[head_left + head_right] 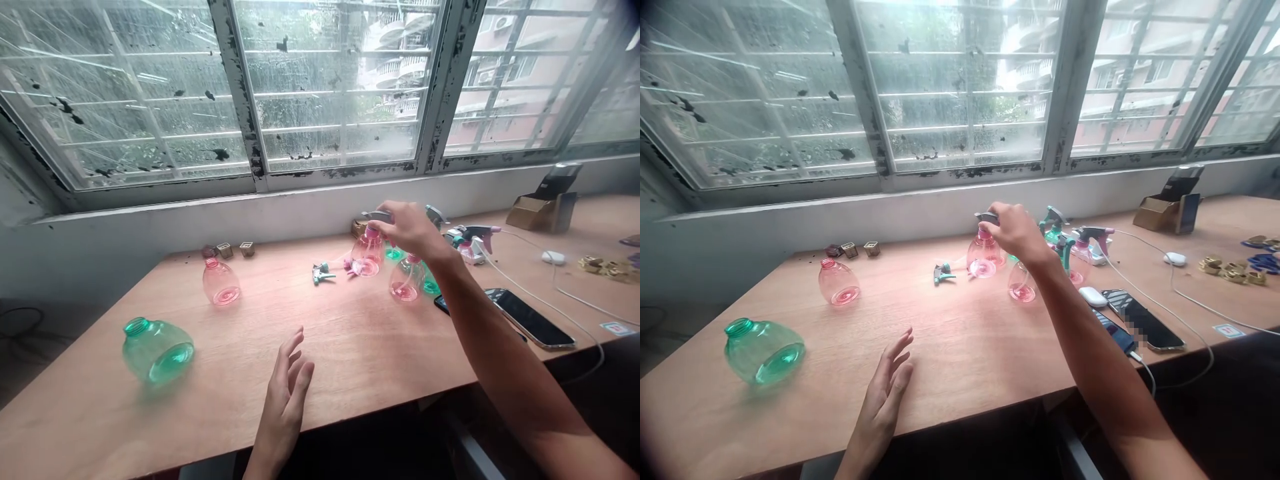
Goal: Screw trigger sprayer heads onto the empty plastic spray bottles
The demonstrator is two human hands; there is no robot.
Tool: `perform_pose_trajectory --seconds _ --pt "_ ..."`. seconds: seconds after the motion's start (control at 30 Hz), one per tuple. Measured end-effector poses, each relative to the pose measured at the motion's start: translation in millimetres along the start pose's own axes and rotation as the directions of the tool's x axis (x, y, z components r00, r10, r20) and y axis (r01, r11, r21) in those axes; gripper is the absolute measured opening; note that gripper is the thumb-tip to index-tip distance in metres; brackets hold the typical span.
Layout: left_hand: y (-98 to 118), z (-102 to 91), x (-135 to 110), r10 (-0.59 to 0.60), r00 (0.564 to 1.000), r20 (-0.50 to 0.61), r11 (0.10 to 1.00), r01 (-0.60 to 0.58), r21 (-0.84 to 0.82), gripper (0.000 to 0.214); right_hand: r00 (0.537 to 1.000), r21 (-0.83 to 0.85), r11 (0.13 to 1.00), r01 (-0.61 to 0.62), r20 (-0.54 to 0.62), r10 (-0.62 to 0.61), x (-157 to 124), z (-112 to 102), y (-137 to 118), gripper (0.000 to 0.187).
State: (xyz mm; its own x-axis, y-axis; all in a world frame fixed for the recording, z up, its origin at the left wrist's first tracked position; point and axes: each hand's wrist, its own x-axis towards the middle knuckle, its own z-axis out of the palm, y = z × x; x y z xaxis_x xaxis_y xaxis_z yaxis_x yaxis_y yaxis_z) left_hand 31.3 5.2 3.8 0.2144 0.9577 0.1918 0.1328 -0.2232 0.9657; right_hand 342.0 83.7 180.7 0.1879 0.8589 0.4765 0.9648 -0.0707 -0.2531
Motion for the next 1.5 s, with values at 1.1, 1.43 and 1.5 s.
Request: perform_pose_trajectory --seconds 1.1,1.43,1.5 --pt "21.4 -15.2 9.7 0.100 0.994 0.037 0.968 -0.106 0.227 0.022 0.960 -0.324 0.942 -0.092 0.221 0.170 37.1 56.3 37.7 0.030" --pt "80.9 -178.5 58.2 0.352 0.586 -0.729 0.881 0.055 0.470 0.058 0.940 -0.098 0.937 0.336 -0.034 -0.341 -1.1 75.7 -14.2 0.039" --pt "85.9 -208.9 65.7 0.314 0.606 -0.731 0.849 0.166 0.502 0.061 0.917 -0.034 0.916 0.400 0.019 -0.399 -0.8 96.4 -25.7 0.038"
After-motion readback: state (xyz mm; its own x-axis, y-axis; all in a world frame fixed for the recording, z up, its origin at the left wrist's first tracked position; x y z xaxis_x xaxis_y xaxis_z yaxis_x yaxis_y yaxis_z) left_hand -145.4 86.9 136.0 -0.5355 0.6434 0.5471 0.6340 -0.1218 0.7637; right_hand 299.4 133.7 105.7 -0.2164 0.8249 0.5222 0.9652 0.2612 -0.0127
